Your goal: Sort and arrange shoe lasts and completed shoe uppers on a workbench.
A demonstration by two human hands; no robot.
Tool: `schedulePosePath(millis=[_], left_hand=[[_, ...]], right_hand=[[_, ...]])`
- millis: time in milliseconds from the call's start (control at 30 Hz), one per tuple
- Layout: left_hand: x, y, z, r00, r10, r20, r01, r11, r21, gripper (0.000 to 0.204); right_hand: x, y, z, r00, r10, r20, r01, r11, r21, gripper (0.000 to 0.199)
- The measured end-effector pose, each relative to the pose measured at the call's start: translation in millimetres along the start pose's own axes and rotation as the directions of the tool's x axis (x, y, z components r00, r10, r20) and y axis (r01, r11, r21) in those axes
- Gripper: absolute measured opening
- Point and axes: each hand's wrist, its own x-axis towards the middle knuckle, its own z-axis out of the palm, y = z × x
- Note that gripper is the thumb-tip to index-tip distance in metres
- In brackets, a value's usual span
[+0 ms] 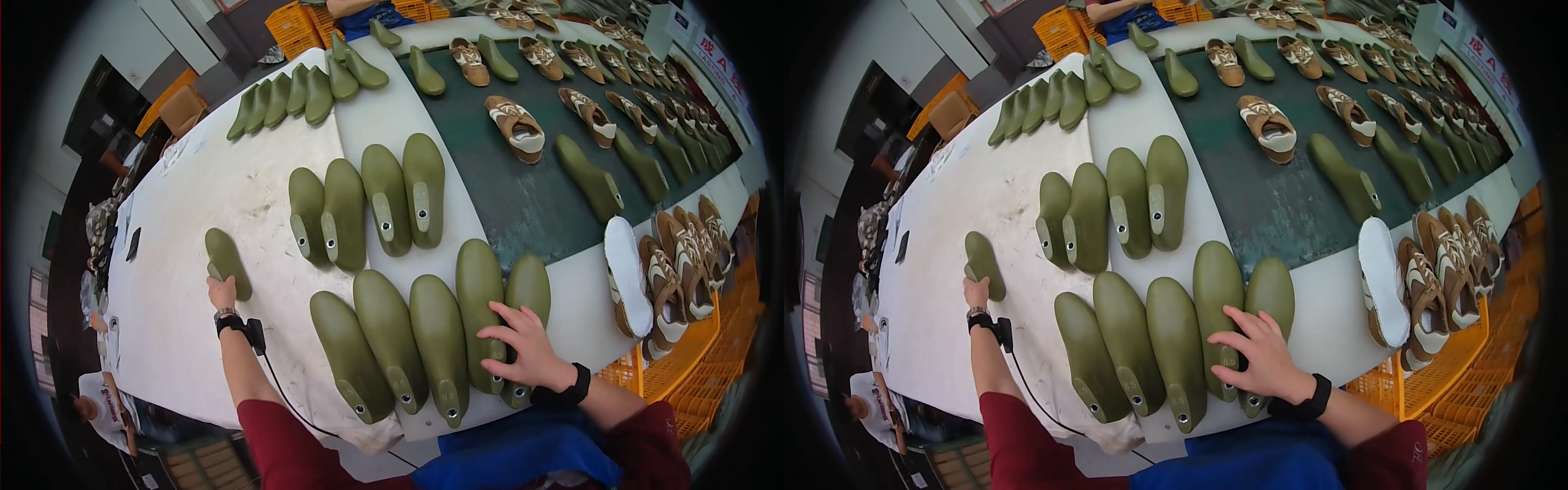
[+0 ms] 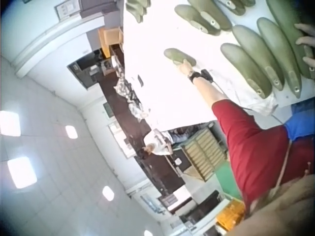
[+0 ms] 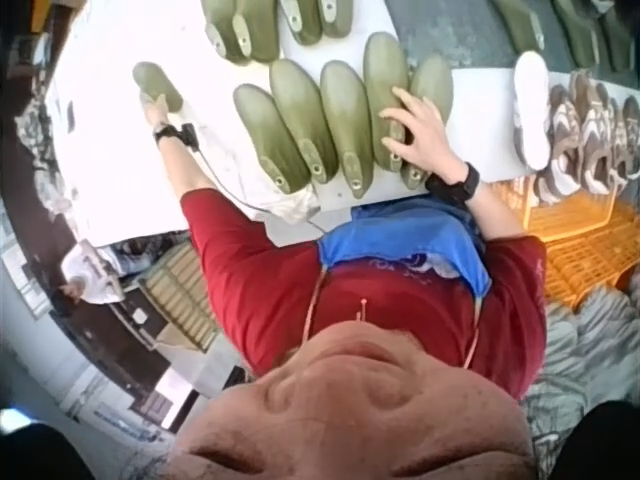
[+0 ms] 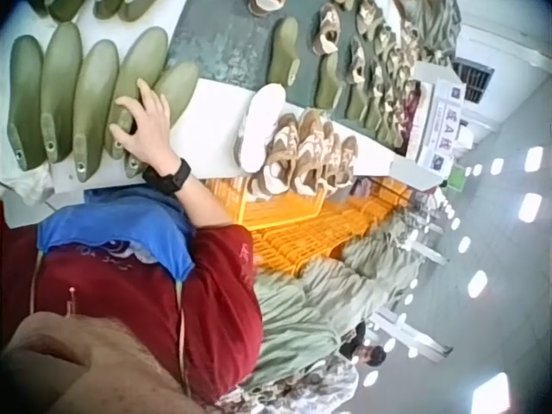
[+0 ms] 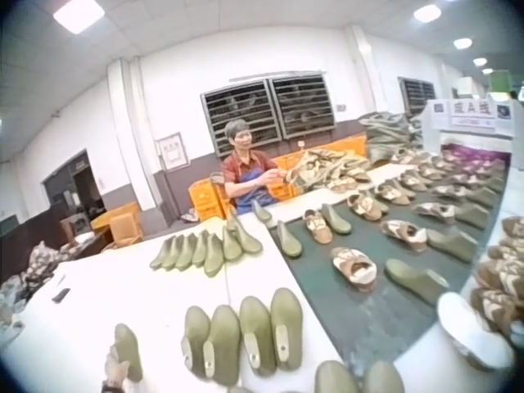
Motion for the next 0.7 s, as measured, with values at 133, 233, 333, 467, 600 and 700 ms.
schedulePosePath(millis=[133,233,333,467,600,700], left_hand=[[-63.9,98.1,14.6,0.971,0.189,0.144,-0.181,0.981,-0.065,0.055],[-125.0,162.2,14.7,0.909,0.357,0.213,-0.357,0.933,-0.039,0.051],[-139.4,177.8,11.0,0.913,0.331,0.238,-0.301,0.941,-0.153,0.048],[-148.6,193.5,17.5,0.901,0.37,0.227,-0.357,0.929,-0.096,0.047],[-144.4,192.4,24.0,0.879,0.398,0.263,-0.376,0.917,-0.132,0.048],[-156.7,194.9,15.8,0.87,0.401,0.286,-0.332,0.906,-0.263,0.049]], right_hand=[[-2.5,4.4,0.0,0.999,0.018,-0.041,-0.018,1.0,-0.009,0.041],[-0.3,4.2,1.1,0.999,0.016,-0.041,-0.016,1.0,0.013,0.04],[-0.4,2.6,4.8,0.999,-0.003,-0.044,0.004,1.0,0.016,0.041],[-2.0,5.5,7.6,0.997,-0.02,-0.074,0.021,1.0,0.018,0.041],[-5.5,6.2,9.7,0.994,-0.053,-0.097,0.058,0.997,0.052,0.041],[-8.3,7.3,9.6,0.994,-0.028,-0.105,0.034,0.998,0.055,0.041]])
